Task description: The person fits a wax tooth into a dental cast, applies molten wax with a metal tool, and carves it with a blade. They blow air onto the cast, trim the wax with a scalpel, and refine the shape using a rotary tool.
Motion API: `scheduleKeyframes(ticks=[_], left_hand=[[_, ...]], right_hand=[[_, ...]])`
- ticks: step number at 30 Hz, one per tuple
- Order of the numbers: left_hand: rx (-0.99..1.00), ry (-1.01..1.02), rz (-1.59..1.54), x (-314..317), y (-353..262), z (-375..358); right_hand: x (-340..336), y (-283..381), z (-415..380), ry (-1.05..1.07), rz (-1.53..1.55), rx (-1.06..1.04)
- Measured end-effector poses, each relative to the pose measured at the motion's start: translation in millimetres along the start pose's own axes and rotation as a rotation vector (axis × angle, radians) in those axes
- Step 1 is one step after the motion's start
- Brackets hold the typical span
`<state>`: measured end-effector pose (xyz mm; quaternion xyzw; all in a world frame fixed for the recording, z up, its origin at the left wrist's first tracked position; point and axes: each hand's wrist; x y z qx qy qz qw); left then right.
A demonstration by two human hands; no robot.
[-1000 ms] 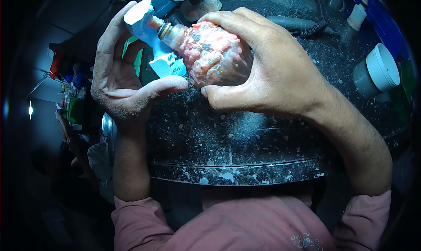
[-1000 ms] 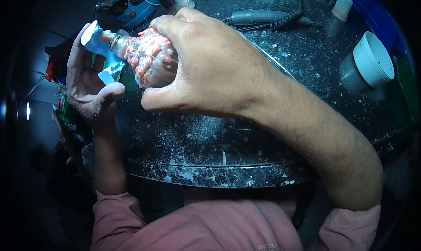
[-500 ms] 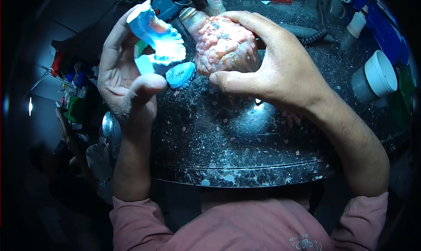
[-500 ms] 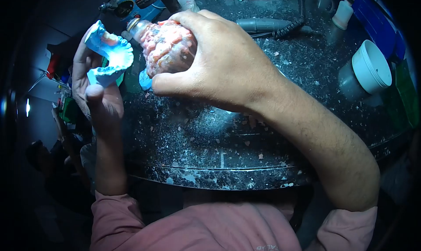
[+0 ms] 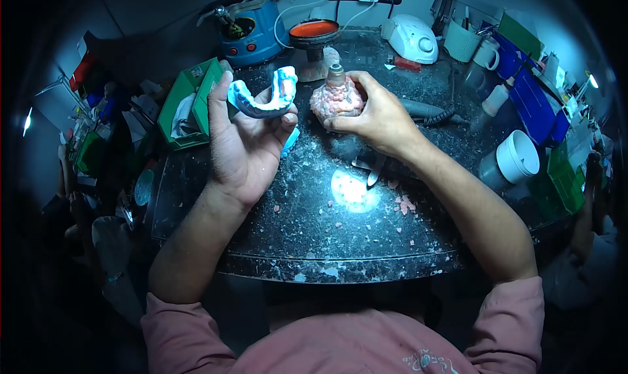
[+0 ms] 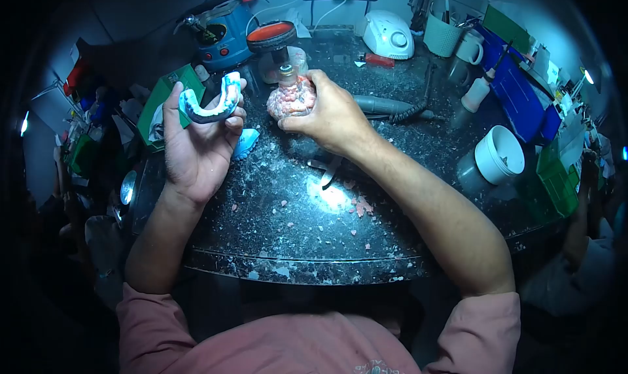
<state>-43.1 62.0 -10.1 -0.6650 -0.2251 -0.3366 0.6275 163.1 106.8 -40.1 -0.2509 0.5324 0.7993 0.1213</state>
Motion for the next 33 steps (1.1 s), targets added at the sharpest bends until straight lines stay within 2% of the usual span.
scheduleKeyframes(ticks=[7,9,10,11,13,15,17,20,21,25,27,29,32,33], left_hand=[[-0.036,0.018,-0.089,-1,1,-2],[-0.049,-0.005,-0.092,2,0,-4],[-0.060,-0.027,-0.093,3,0,-5],[-0.061,-0.034,-0.099,-1,-1,-6],[-0.138,0.165,-0.118,-6,-4,-8],[-0.154,0.077,-0.101,-5,-3,-8],[-0.202,0.197,-0.070,-16,-5,-2],[-0.211,0.137,-0.052,-14,-3,-2],[-0.217,0.128,-0.043,-14,-3,-2],[-0.200,0.097,0.001,-15,-1,0],[-0.101,0.091,0.074,-16,0,0],[-0.061,0.022,0.085,-10,1,-1],[-0.008,-0.003,0.131,-8,-2,1],[-0.002,0.008,0.118,-8,-2,1]], right_hand=[[5,-2,22,0.011,-0.071,0.013],[-4,8,15,0.018,-0.272,0.002],[-6,4,12,-0.077,-0.497,-0.024],[-15,4,4,-0.095,-0.517,0.000],[-43,-2,-6,-0.066,-0.499,-0.089],[-67,-4,-20,0.004,-0.407,-0.063],[-81,-9,-35,0.055,-0.360,-0.050],[-90,-24,-50,0.246,-0.298,-0.119],[-88,-23,-50,0.245,-0.291,-0.119],[-88,0,-50,0.187,-0.356,0.040],[-93,14,-53,0.297,-0.608,0.380],[-98,2,-55,0.332,-0.601,0.411],[-108,-10,-51,0.343,-0.260,0.370],[-112,-12,-50,0.338,-0.277,0.368]])
Point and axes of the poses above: each hand's wrist, its own z-axis towards the middle knuckle, its own x-axis out of the palm, y = z × x, and after that the axes turned 1 degree about y, right-handed
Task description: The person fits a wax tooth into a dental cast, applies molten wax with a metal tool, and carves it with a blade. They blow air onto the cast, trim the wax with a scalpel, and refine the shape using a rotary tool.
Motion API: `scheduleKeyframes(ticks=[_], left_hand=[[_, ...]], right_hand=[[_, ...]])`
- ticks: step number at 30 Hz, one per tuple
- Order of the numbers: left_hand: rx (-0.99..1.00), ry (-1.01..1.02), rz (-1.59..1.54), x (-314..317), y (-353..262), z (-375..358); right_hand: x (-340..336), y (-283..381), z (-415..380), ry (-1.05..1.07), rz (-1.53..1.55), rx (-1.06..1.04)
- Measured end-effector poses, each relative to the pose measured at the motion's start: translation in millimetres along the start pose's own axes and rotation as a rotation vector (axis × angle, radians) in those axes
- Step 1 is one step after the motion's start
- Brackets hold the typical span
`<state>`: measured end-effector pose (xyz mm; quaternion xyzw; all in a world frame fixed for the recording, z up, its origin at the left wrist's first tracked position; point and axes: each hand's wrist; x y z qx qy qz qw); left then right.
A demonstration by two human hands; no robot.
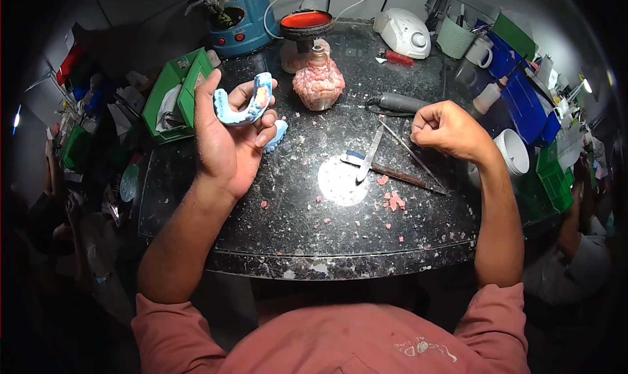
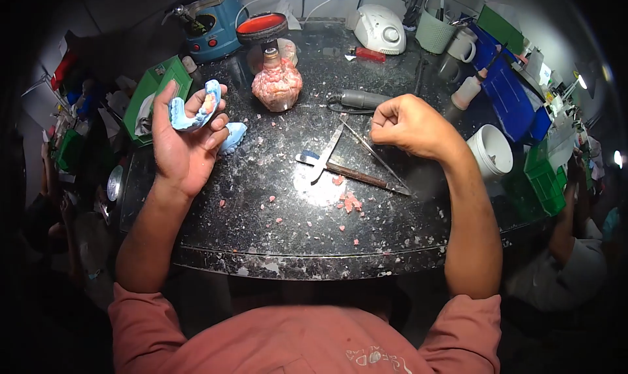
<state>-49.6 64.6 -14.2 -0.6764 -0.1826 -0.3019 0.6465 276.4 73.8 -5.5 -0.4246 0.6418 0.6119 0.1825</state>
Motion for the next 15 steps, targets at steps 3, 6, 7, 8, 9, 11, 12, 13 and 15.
scheduleKeyframes(ticks=[3,6,7,8,9,11,12,13,15], left_hand=[[0.006,-0.001,0.004,-4,1,-1],[0.040,-0.055,0.047,-4,-1,2],[0.041,-0.059,0.046,-5,-1,2],[0.038,-0.061,0.050,-6,-1,3],[0.026,-0.063,0.025,-6,0,4],[0.009,-0.075,-0.024,-5,-1,4],[0.016,-0.066,-0.028,-3,-1,4],[-0.001,-0.087,-0.068,-3,0,4],[-0.013,-0.147,-0.078,-1,-1,3]], right_hand=[[-8,8,-5,0.035,0.182,0.121],[1,13,-9,0.112,0.038,0.132],[3,13,-7,0.094,-0.026,0.113],[6,19,-7,0.095,-0.021,0.113],[9,26,-8,0.034,-0.209,0.107],[12,31,-6,-0.008,-0.453,0.085],[7,22,-2,-0.019,-0.460,0.084],[-3,9,3,0.042,-0.242,0.005],[-28,16,2,0.097,0.296,0.008]])
Point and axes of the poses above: each hand's wrist, its own z-axis towards the middle knuckle, its own x-axis out of the palm, y = z × x, and after that the axes turned 1 degree about y, right-handed
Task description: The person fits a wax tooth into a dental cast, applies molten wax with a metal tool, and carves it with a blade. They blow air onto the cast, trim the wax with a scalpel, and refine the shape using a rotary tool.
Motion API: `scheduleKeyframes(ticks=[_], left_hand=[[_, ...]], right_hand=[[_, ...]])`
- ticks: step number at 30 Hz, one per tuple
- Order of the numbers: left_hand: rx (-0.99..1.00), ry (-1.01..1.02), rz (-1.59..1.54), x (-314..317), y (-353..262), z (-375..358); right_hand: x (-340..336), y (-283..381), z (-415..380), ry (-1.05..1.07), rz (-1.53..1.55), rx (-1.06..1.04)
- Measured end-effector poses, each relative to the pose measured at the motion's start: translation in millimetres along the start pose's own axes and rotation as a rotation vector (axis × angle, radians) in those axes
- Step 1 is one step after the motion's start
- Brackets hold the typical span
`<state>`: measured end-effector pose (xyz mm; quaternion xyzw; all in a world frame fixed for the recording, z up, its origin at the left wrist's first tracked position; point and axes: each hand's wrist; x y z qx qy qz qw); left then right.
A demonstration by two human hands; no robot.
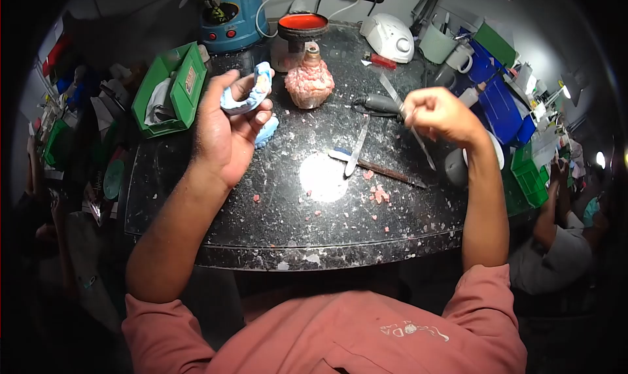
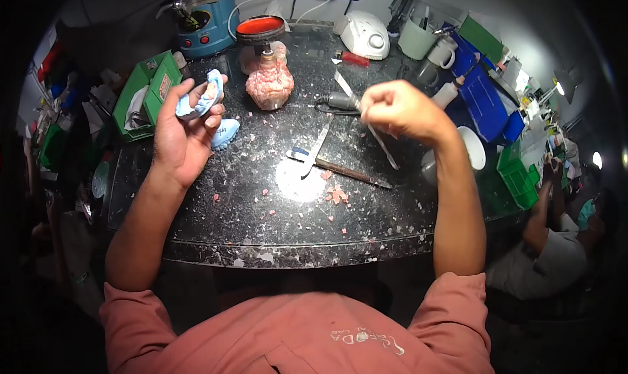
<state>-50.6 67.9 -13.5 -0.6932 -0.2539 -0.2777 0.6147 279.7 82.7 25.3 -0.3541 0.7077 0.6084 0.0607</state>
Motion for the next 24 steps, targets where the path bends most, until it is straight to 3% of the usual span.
scheduleKeyframes(ticks=[3,5,7,11,16,24], left_hand=[[-0.004,0.063,0.020,1,3,2],[0.011,0.069,0.074,1,7,3],[0.011,0.072,0.091,2,5,1],[0.019,0.079,0.089,-2,7,4],[0.005,0.052,0.049,0,3,3],[-0.074,0.116,0.084,-8,7,10]], right_hand=[[-29,-3,30,-0.087,0.658,-0.539],[-20,17,59,-0.439,0.718,-0.706],[-9,41,80,-0.506,0.611,-0.834],[13,58,104,-0.539,0.379,-0.907],[21,59,106,-0.561,0.249,-0.845],[21,58,103,-0.531,0.282,-0.893]])
Point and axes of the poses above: each hand's wrist, its own z-axis towards the middle knuckle, its own x-axis out of the palm, y = z × x, and after that the axes turned 1 degree about y, right-handed
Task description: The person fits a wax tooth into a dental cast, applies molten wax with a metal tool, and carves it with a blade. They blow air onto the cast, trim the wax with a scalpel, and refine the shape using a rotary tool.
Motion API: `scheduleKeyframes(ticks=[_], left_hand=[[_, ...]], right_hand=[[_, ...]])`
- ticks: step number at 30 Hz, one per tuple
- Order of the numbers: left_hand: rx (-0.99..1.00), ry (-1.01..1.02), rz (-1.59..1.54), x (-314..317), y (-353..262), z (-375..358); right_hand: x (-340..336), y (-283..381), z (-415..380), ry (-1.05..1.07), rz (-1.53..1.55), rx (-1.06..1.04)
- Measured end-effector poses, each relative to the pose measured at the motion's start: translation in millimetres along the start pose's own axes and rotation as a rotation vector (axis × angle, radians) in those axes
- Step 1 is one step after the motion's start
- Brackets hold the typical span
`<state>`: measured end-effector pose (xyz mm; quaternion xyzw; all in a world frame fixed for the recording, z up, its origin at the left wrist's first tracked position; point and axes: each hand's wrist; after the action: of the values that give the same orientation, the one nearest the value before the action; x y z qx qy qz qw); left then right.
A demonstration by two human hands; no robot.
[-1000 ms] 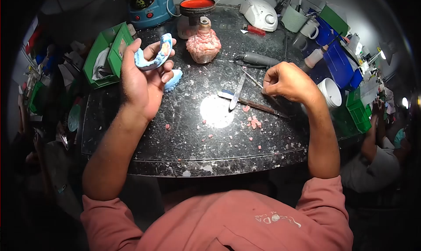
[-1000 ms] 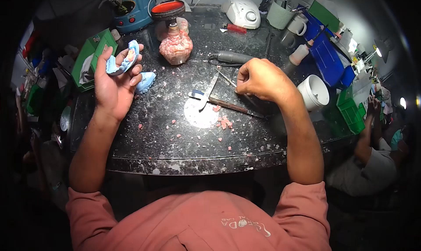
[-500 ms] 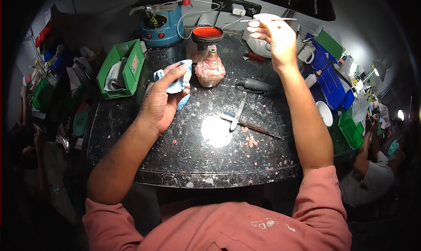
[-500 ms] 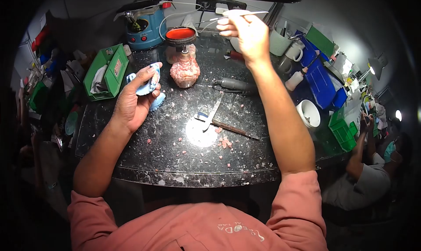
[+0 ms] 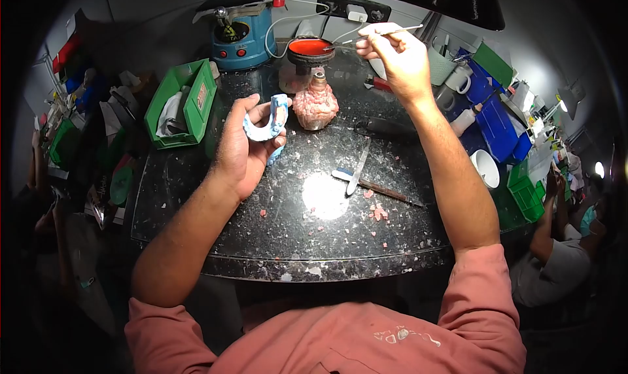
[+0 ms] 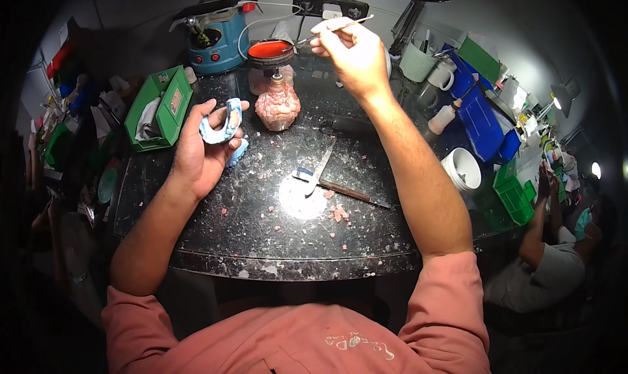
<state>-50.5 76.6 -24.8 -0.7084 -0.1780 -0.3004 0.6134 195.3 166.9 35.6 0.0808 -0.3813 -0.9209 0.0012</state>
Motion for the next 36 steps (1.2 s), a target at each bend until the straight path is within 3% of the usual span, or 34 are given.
scheduleKeyframes(ticks=[6,12,19,22,36], left_hand=[[-0.012,-0.027,0.041,4,8,2],[-0.008,0.011,0.190,10,17,8],[-0.018,0.105,0.157,6,15,3],[0.037,-0.082,0.057,11,12,-3],[0.157,-0.094,0.299,10,8,-8]], right_hand=[[-7,-3,-22,-0.092,0.186,0.058],[3,0,-30,-0.036,0.100,-0.031],[2,2,-29,0.008,-0.023,-0.073],[-1,2,-28,-0.004,-0.021,-0.072],[-6,6,-35,0.004,-0.014,-0.030]])
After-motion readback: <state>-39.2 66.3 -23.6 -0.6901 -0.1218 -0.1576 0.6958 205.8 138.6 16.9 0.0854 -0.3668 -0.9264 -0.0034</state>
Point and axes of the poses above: each hand's wrist, its own z-axis towards the middle knuckle, its own x-axis out of the palm, y = z × x, and after that the axes turned 1 degree about y, right-handed
